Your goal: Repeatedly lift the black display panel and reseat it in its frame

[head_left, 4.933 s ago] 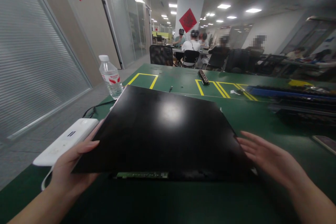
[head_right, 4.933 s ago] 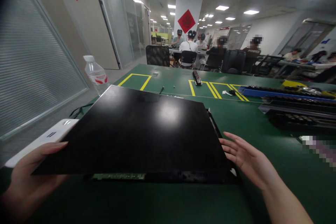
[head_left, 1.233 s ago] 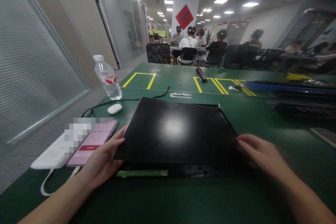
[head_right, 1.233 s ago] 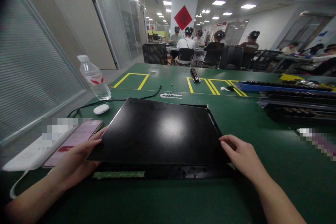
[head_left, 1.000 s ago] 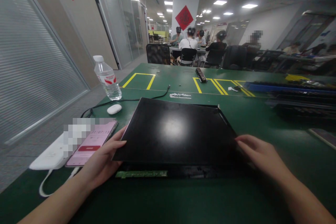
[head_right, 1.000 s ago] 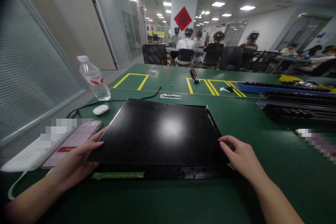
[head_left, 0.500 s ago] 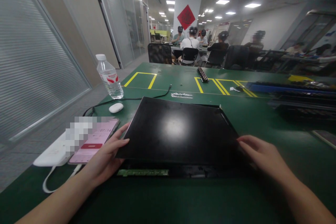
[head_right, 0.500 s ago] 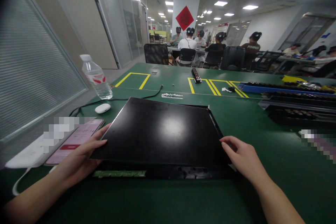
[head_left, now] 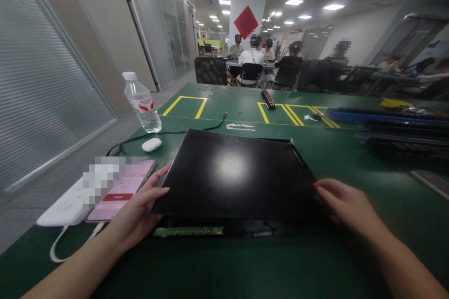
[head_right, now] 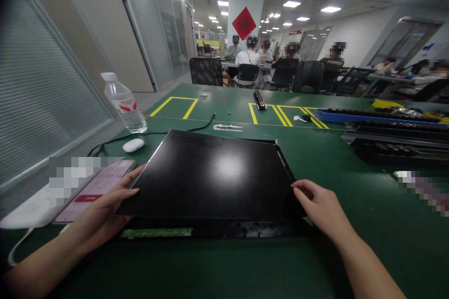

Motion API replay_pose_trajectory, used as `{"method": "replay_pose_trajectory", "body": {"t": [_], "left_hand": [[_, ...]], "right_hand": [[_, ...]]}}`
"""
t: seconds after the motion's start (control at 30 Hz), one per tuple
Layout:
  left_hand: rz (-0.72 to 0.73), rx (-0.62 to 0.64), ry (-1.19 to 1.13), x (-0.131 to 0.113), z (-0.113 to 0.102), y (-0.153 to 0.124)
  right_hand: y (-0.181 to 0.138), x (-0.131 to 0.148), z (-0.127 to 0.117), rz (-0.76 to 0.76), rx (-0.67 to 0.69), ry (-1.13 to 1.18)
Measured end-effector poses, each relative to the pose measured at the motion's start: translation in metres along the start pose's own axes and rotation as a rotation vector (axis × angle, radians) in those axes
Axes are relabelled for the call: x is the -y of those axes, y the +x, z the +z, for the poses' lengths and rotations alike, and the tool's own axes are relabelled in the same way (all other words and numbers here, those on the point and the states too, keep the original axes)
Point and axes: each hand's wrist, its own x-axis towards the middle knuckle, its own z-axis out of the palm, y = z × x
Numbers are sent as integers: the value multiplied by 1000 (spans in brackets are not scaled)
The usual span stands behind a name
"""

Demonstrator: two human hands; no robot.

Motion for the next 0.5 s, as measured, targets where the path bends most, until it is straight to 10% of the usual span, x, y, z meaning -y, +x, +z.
{"method": "replay_pose_trajectory", "body": {"t": [0.5], "left_hand": [[-15,31,19,1,-2,-1]], "right_hand": [[-1,2,0,5,-24,44]]}}
